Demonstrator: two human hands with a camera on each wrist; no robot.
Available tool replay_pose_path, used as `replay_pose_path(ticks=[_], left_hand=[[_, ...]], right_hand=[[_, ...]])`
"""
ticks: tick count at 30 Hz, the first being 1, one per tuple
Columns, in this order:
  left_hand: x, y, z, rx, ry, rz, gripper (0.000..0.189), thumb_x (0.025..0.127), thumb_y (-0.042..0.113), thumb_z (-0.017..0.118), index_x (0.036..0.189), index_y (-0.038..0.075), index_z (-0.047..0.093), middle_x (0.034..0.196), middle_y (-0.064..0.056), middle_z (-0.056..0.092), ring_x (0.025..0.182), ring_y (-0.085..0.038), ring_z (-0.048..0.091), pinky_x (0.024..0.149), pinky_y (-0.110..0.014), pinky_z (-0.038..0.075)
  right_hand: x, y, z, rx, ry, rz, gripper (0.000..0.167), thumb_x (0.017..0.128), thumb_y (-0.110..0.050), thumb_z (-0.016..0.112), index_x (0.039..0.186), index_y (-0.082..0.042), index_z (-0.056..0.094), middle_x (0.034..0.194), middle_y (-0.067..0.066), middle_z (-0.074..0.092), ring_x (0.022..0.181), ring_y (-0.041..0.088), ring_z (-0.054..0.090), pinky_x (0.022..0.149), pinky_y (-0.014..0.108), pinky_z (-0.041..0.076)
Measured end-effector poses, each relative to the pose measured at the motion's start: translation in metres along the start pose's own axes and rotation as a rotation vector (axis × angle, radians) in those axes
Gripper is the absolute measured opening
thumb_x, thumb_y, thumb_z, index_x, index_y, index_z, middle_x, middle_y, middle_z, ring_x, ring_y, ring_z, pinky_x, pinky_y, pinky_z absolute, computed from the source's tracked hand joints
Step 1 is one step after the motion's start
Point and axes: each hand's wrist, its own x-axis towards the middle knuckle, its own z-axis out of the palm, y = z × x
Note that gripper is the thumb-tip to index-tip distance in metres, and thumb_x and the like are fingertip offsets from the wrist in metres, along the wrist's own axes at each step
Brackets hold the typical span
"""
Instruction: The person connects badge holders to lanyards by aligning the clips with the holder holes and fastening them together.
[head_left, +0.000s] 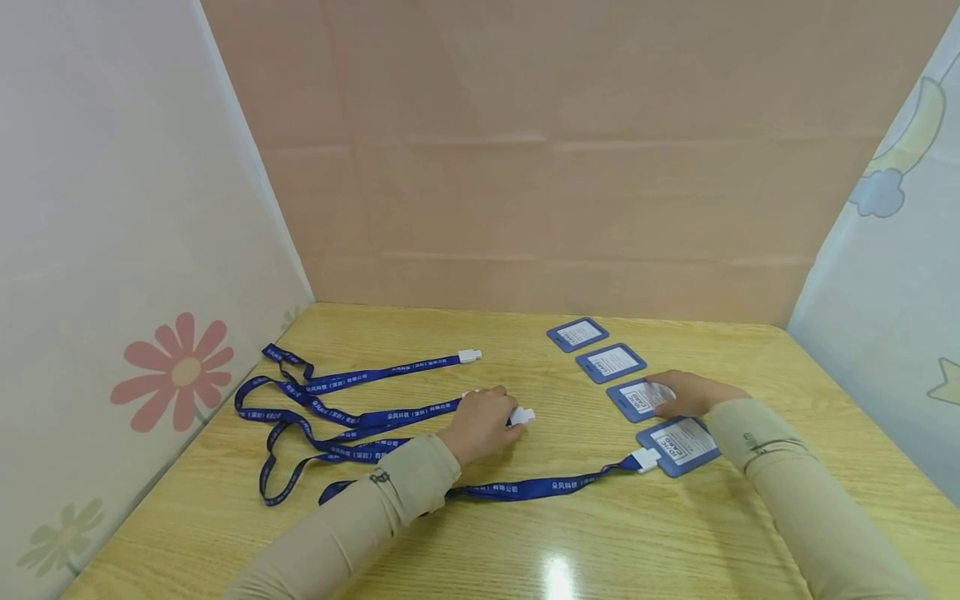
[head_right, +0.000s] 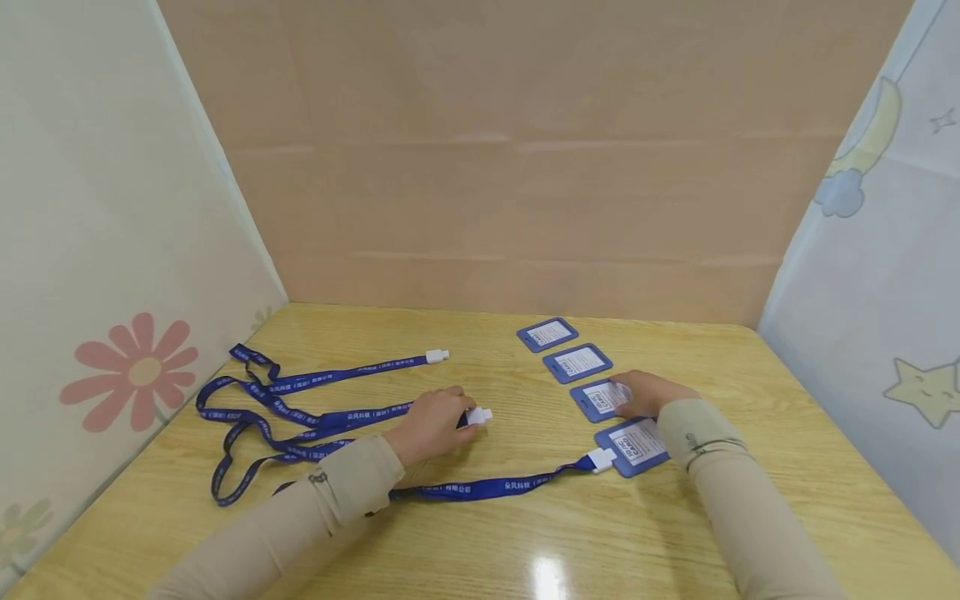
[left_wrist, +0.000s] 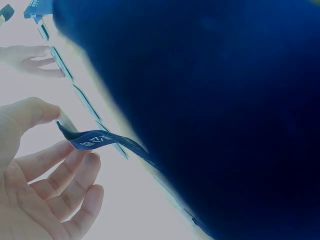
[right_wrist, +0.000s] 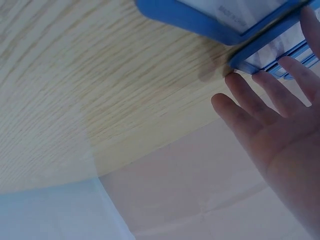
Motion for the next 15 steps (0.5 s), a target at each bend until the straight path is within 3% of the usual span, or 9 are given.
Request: replay_pose_path(ticks=[9,15], left_hand=[[0.0035,0.0025,0.0009,-0.007,-0.007,0.006,0.028,0.087,0.033,0.064,0.1,0.01,0.07,0.085,-0.001,0.064,0.066,-0.009,0.052,0.061,-0.023,0.042],[0.0068,0.0049,0.0024,0.005,-0.02,0.005,0.029,0.087,0.035,0.064,0.102,0.01,0.07,0.086,-0.001,0.065,0.067,-0.01,0.052,0.063,-0.024,0.044]], right_hand=[[0.0002,-0.0025,0.0006,0.002,-0.002,0.026,0.063,0.086,-0.026,0.064,0.137,0.003,0.039,0.138,0.033,0.037,0.126,0.054,0.033,0.101,0.064,0.029],[0.0007,-0.0009,0.0012,-0.014,0.013,-0.007,0.063,0.086,-0.025,0.064,0.136,0.005,0.04,0.137,0.034,0.039,0.125,0.055,0.034,0.101,0.064,0.029]])
